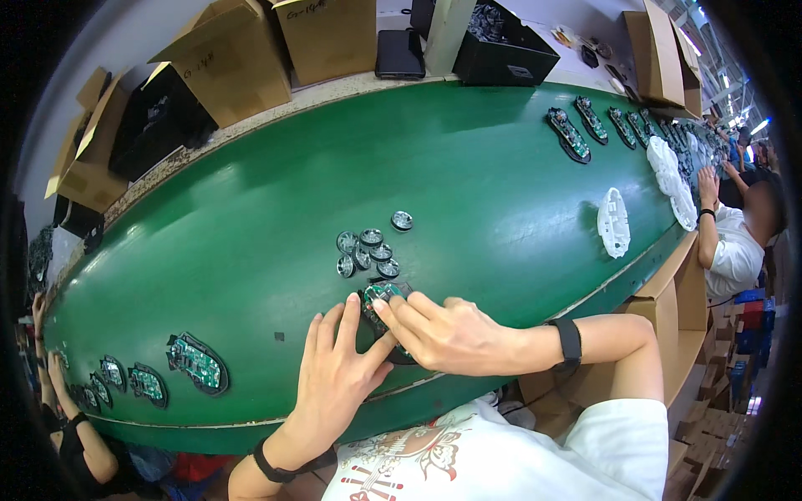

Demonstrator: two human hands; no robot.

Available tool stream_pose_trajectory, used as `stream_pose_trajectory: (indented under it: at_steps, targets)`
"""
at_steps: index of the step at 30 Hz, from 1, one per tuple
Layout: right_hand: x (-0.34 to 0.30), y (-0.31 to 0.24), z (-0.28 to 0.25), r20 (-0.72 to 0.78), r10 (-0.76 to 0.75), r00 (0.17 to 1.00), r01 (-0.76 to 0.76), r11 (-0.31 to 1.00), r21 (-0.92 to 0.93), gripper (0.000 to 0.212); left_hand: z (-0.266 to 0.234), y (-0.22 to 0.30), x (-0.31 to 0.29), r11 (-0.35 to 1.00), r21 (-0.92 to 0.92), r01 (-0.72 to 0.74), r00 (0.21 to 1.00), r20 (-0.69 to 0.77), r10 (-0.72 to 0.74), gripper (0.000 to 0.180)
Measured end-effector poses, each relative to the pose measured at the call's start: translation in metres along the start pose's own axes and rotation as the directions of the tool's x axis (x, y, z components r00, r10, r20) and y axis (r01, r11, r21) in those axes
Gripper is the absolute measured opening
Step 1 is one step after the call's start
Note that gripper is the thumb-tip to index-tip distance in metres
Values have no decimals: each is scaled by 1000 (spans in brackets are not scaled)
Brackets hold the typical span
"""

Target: The person assembles small electronic devices on a green workbench. They pick up green circuit boards and attach small circular components to them by hand, placing the finished units in a line on the table.

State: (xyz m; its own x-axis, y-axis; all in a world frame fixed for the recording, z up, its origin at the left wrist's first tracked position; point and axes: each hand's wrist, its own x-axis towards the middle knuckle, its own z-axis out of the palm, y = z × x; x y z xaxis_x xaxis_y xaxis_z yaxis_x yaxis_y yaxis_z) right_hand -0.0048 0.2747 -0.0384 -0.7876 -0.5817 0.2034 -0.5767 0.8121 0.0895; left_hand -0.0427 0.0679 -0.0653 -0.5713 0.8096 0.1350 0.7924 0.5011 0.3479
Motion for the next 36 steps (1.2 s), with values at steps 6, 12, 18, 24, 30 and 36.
stream_pose_trajectory:
  at_steps: [6,12,18,24,30,36]
  targets:
    - [19,0,7,98,121,988,-122,992,8,54,-4,-12,6,999,-11,-44,999,-6,44,64]
    - [-6,10,-22,108,198,974,-216,958,189,51,-4,-6,10,1000,17,-27,999,32,26,63]
    - [-38,16,-18,101,309,946,-324,869,375,24,1,13,9,960,276,33,996,73,-55,69]
    - [-54,18,12,38,390,920,-371,836,404,20,10,-4,38,997,70,-31,997,76,26,71]
    - [-56,25,29,-9,367,930,-328,841,430,23,22,-10,42,999,45,-31,992,123,25,76]
    - [-53,18,43,-48,376,926,-313,829,463,25,31,-4,22,987,157,30,993,105,-47,71]
